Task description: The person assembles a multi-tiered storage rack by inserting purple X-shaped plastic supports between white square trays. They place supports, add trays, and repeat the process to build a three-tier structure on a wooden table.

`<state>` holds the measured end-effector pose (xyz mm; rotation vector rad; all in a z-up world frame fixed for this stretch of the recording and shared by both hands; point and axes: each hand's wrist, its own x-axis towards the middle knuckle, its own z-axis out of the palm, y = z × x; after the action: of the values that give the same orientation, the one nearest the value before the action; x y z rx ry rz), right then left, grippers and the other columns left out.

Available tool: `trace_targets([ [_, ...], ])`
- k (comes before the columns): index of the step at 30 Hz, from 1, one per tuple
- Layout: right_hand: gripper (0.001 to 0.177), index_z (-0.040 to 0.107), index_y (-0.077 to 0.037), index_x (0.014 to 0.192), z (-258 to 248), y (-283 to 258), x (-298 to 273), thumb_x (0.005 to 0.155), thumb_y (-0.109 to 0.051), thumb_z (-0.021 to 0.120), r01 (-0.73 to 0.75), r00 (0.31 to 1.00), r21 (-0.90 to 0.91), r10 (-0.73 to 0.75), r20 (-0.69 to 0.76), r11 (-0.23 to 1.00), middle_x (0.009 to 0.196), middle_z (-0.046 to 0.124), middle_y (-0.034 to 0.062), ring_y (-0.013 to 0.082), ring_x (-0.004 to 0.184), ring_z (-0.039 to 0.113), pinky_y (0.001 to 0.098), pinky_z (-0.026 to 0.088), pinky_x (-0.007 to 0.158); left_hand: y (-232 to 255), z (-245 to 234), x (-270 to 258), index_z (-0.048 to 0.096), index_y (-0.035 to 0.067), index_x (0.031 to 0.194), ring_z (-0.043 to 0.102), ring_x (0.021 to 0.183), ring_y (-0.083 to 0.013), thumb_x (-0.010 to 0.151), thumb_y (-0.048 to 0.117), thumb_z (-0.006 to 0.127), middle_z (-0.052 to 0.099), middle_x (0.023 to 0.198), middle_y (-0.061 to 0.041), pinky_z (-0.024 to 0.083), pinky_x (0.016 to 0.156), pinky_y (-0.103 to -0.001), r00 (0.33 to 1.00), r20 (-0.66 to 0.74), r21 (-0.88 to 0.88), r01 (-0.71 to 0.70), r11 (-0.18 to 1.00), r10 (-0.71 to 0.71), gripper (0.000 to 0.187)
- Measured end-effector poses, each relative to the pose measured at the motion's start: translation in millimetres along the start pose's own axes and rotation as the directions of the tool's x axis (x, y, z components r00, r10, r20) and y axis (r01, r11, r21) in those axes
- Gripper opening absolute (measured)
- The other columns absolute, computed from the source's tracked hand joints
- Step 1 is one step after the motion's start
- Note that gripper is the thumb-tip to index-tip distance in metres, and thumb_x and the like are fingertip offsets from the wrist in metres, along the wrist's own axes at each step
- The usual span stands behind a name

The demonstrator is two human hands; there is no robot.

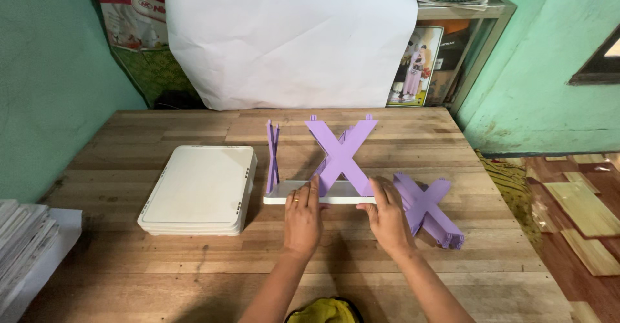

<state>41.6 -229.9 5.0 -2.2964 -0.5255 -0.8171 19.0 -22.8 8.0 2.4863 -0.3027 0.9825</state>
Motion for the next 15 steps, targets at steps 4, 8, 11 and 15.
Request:
trace_targets([
  [4, 0.057, 0.057, 0.001, 0.135, 11, 4, -5, 0.085, -0.019, 0.076, -0.028, 0.999, -0.038, 0.026, -0.042, 0.999, 0.122, 0.066, 0.0206, 0.0398, 0.123, 0.057, 0.0481, 0.047, 0.106, -1, 10, -7, 0.051, -0.004, 0.143, 0.059, 0.107, -0.0398, 0.083, 0.006, 0.074, 0.065, 0.120, -0.021, 0.041, 0.102, -0.049, 0.997, -0.075, -0.010, -0.003, 1.000, 0.002, 0.065],
  [8, 0.052, 0.059, 0.002, 0.134, 17, 6, -14, 0.085, -0.009, 0.074, 0.012, 0.998, -0.003, -0.012, -0.066, 1.000, 0.120, 0.067, 0.0205, 0.0398, 0.119, 0.059, 0.0476, 0.049, 0.104, -6, 13, -14, 0.052, -0.005, 0.142, 0.062, 0.108, -0.0359, 0.082, 0.003, 0.073, 0.066, 0.118, -0.020, 0.041, 0.102, -0.048, 0.990, -0.138, -0.014, -0.040, 0.999, 0.038, 0.064],
  [11, 0.050, 0.059, 0.000, 0.135, 17, 7, -11, 0.088, -0.011, 0.074, -0.006, 0.999, 0.035, 0.007, -0.042, 0.999, 0.121, 0.068, 0.0185, 0.0375, 0.115, 0.062, 0.0447, 0.051, 0.100, -12, 10, -12, 0.052, -0.002, 0.143, 0.062, 0.108, -0.0362, 0.083, 0.005, 0.073, 0.066, 0.119, -0.019, 0.041, 0.103, -0.048, 0.991, -0.129, -0.013, -0.031, 0.999, 0.029, 0.064],
  [15, 0.058, 0.055, -0.003, 0.142, 9, 2, -3, 0.088, -0.016, 0.075, -0.071, 0.993, 0.002, 0.071, 0.090, 0.997, 0.119, 0.068, 0.0163, 0.0348, 0.112, 0.064, 0.0442, 0.052, 0.097, -10, 3, -9, 0.051, -0.001, 0.143, 0.060, 0.107, -0.0403, 0.085, 0.012, 0.074, 0.066, 0.120, -0.019, 0.041, 0.101, -0.048, 0.999, -0.039, -0.001, 0.011, 1.000, -0.011, 0.063],
])
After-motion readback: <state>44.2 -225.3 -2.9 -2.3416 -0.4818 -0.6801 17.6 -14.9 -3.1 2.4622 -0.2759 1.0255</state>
